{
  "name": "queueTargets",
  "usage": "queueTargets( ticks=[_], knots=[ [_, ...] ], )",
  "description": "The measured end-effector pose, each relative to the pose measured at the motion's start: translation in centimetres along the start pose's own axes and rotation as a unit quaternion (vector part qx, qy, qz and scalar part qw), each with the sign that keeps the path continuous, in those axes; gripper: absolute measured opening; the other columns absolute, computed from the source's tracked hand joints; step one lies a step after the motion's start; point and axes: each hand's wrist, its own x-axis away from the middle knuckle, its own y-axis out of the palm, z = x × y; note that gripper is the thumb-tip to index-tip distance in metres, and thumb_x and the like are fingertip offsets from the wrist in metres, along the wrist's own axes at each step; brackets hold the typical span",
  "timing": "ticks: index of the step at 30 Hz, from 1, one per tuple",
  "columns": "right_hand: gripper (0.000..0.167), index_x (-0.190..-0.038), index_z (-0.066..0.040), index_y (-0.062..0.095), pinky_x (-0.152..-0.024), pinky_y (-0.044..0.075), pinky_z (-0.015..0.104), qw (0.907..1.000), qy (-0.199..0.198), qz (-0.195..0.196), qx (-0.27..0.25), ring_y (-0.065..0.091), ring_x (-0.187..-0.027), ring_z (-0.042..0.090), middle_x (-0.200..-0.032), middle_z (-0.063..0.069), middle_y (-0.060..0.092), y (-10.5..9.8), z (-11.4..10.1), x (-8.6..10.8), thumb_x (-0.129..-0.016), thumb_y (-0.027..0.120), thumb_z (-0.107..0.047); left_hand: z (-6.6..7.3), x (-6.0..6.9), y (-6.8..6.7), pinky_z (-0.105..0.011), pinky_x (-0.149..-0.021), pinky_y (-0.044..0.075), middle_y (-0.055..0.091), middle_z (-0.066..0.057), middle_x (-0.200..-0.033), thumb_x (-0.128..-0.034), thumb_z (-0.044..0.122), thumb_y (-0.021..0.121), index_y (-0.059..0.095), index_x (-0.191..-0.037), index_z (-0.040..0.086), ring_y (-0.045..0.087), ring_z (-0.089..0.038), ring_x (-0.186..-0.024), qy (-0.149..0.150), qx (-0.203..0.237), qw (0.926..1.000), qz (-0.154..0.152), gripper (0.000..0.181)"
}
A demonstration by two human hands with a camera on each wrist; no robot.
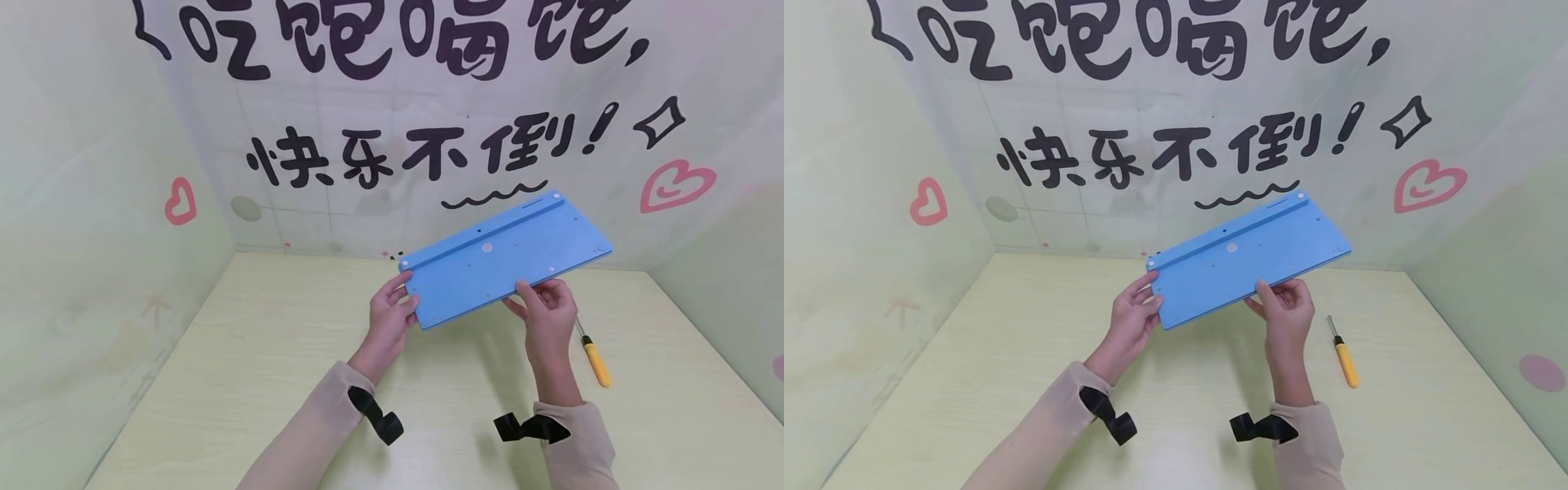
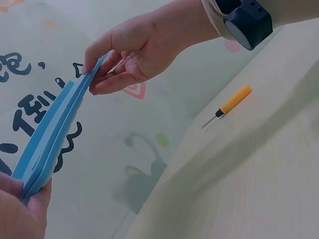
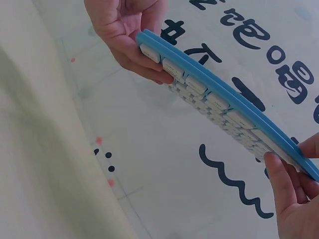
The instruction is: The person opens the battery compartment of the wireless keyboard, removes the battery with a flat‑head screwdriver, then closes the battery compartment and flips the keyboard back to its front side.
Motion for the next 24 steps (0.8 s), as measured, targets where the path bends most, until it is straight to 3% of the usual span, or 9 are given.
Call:
queueTargets(
  ticks=[5,14,24],
  knots=[
    [0.016,-0.088,0.002,0.053,-0.062,0.053,0.036,0.9997,0.000,-0.021,0.007,0.061,-0.070,0.017,-0.079,0.010,0.056,-0.7,0.2,-0.2,-0.080,0.067,0.003,0.3,0.2,0.0,-0.035,-0.075,0.049,0.050,-0.019,-0.115,-0.0844,-0.014,0.051,0.054,-0.125,0.007,0.051,-0.032,-0.104,0.005,-0.003,0.9998,0.018,0.045],
    [0.003,-0.087,-0.003,0.062,-0.067,0.053,0.034,0.9919,0.000,-0.101,0.077,0.066,-0.074,0.018,-0.081,0.007,0.066,-2.8,0.2,-0.7,-0.087,0.059,-0.003,0.8,0.2,-0.6,-0.026,-0.064,0.047,0.051,-0.016,-0.109,-0.0838,-0.014,0.052,0.055,-0.124,0.007,0.051,-0.029,-0.098,0.014,-0.012,0.9992,0.036,0.045],
    [0.016,-0.097,0.005,0.064,-0.063,0.054,0.033,0.9948,0.003,-0.072,0.072,0.067,-0.071,0.018,-0.080,0.006,0.068,-5.2,-0.6,-2.4,-0.086,0.062,-0.006,1.0,0.0,-1.9,-0.025,-0.062,0.046,0.050,-0.017,-0.108,-0.0821,-0.016,0.052,0.057,-0.122,0.007,0.052,-0.027,-0.093,0.013,-0.018,0.9984,0.052,0.046]
  ],
)
